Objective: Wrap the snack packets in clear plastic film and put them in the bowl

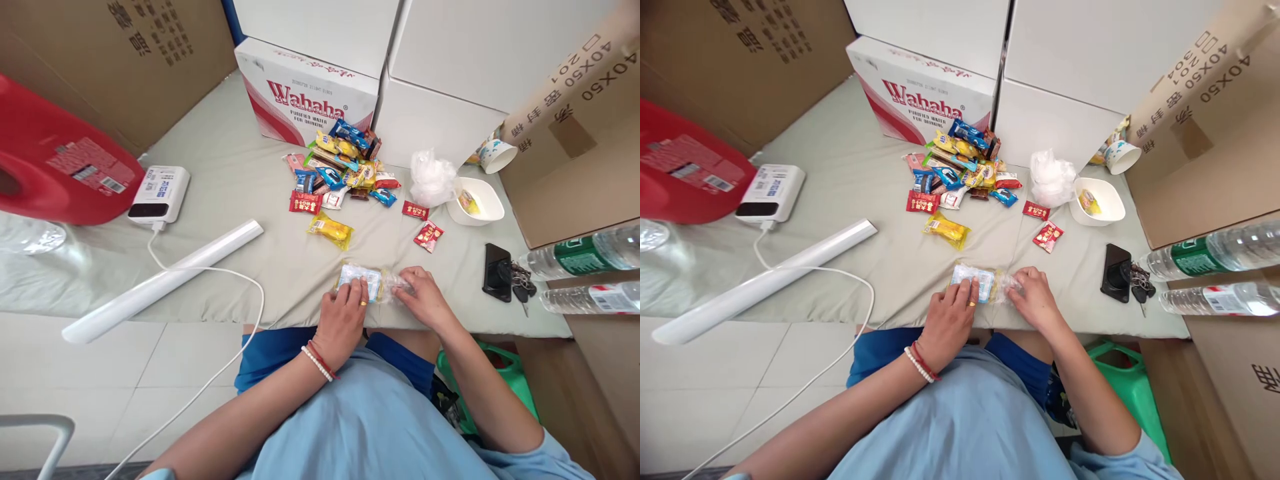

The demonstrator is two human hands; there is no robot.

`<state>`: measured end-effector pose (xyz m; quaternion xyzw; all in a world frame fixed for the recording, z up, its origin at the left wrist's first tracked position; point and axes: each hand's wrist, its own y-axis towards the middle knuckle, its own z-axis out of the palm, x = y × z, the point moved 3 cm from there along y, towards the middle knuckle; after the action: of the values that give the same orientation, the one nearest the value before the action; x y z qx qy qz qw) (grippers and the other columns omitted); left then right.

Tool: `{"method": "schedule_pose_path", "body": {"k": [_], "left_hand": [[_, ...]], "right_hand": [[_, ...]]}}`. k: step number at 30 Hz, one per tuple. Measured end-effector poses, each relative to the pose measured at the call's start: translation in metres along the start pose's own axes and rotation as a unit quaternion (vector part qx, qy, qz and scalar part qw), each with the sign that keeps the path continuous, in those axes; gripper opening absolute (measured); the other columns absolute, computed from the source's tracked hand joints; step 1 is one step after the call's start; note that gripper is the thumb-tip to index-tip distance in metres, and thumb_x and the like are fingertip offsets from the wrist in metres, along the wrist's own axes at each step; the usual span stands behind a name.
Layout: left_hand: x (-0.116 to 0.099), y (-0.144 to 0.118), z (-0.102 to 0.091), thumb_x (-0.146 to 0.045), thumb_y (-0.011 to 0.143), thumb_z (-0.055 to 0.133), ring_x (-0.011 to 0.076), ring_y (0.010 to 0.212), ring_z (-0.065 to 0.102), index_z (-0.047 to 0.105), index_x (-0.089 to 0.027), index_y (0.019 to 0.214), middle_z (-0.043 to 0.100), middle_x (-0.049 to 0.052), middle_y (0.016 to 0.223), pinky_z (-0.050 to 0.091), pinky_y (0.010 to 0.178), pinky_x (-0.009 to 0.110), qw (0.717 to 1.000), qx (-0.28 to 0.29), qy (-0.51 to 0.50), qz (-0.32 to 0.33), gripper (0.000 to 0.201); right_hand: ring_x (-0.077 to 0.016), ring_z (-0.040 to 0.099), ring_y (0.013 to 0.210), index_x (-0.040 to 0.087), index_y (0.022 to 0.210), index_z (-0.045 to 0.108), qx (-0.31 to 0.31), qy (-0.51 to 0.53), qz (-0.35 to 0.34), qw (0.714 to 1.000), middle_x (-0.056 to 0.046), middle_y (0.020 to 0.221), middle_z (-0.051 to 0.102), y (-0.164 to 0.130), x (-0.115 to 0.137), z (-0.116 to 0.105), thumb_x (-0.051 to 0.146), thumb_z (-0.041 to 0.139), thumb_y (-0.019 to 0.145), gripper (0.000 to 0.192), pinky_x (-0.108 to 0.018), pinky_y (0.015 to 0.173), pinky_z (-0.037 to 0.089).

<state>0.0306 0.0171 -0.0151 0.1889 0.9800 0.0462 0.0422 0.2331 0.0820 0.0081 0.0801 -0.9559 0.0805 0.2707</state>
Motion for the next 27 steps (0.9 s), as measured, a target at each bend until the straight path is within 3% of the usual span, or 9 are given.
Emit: {"method": "schedule_pose_path", "body": {"k": [5,10,13,16,19,22,25,27], "left_hand": [[-0.006,0.004,-0.004,-0.01,0.097,0.046,0.0285,0.111,0.058,0.049,-0.012,0.151,0.059,0.019,0.141,0.048,0.072,0.04,1.0,0.006,0.022,0.011,0.055],[-0.002,0.003,-0.007,-0.01,0.093,0.049,0.0305,0.112,0.06,0.062,-0.006,0.134,0.06,0.023,0.138,0.052,0.084,0.043,0.998,-0.003,-0.036,0.043,0.043],[0.02,-0.002,-0.012,-0.012,0.091,0.051,0.0286,0.116,0.06,0.062,-0.009,0.133,0.062,0.02,0.136,0.052,0.095,0.042,0.981,-0.067,-0.178,0.04,0.044],[0.047,-0.002,-0.012,-0.018,0.096,0.047,0.0265,0.114,0.061,0.063,-0.015,0.13,0.067,0.015,0.123,0.052,0.099,0.042,0.948,-0.143,-0.269,-0.09,0.037],[0.053,0.01,-0.003,-0.034,0.097,0.056,0.0311,0.104,0.061,0.069,-0.015,0.111,0.068,0.014,0.108,0.053,0.093,0.049,0.946,-0.117,-0.242,-0.181,0.026],[0.04,0.023,0.004,-0.033,0.091,0.067,0.0318,0.102,0.06,0.068,-0.015,0.1,0.066,0.014,0.106,0.054,0.09,0.05,0.95,-0.107,-0.244,-0.161,0.021],[0.027,0.025,-0.001,-0.027,0.091,0.066,0.0272,0.095,0.063,0.064,-0.014,0.105,0.064,0.013,0.104,0.058,0.083,0.044,0.933,-0.158,-0.296,-0.134,0.019],[0.018,0.021,-0.01,-0.022,0.093,0.063,0.0257,0.097,0.065,0.061,-0.014,0.114,0.064,0.013,0.108,0.059,0.081,0.041,0.924,-0.21,-0.305,-0.096,0.023]], "right_hand": [[-0.0184,0.061,0.072,0.024,0.087,0.057,-0.019,0.02,0.004,1.0,-0.001,0.08,0.065,-0.003,0.041,-0.015,0.035,0.057,0.095,0.013,-0.029,0.07,0.043],[-0.0184,0.062,0.078,0.024,0.086,0.055,0.037,0.007,-0.061,0.997,-0.002,0.083,0.068,0.026,0.081,0.022,0.023,0.049,0.099,0.013,-0.028,0.071,0.041],[-0.0207,0.063,0.084,0.023,0.091,0.054,0.025,-0.011,-0.071,0.997,-0.005,0.088,0.068,0.036,0.078,0.042,0.025,0.043,0.102,0.016,-0.03,0.074,0.043],[-0.0233,0.063,0.09,0.023,0.094,0.054,-0.005,-0.009,-0.114,0.993,-0.008,0.094,0.067,0.032,0.07,0.049,0.03,0.038,0.105,0.021,-0.033,0.079,0.046],[-0.0241,0.064,0.094,0.023,0.099,0.056,-0.027,0.032,-0.128,0.991,-0.009,0.099,0.068,0.025,0.067,0.049,0.031,0.037,0.105,0.021,-0.036,0.083,0.049],[-0.0241,0.066,0.093,0.023,0.102,0.057,-0.038,0.097,-0.098,0.99,-0.009,0.1,0.069,0.017,0.066,0.045,0.03,0.041,0.103,0.018,-0.038,0.086,0.052],[-0.0218,0.066,0.081,0.024,0.119,0.057,-0.037,0.201,-0.037,0.978,-0.005,0.094,0.069,0.004,0.062,0.036,0.032,0.045,0.103,0.022,-0.039,0.082,0.055],[-0.0203,0.067,0.077,0.026,0.131,0.055,-0.023,0.308,0.004,0.951,-0.003,0.094,0.068,-0.009,0.059,0.029,0.039,0.048,0.103,0.031,-0.038,0.08,0.057]]}}
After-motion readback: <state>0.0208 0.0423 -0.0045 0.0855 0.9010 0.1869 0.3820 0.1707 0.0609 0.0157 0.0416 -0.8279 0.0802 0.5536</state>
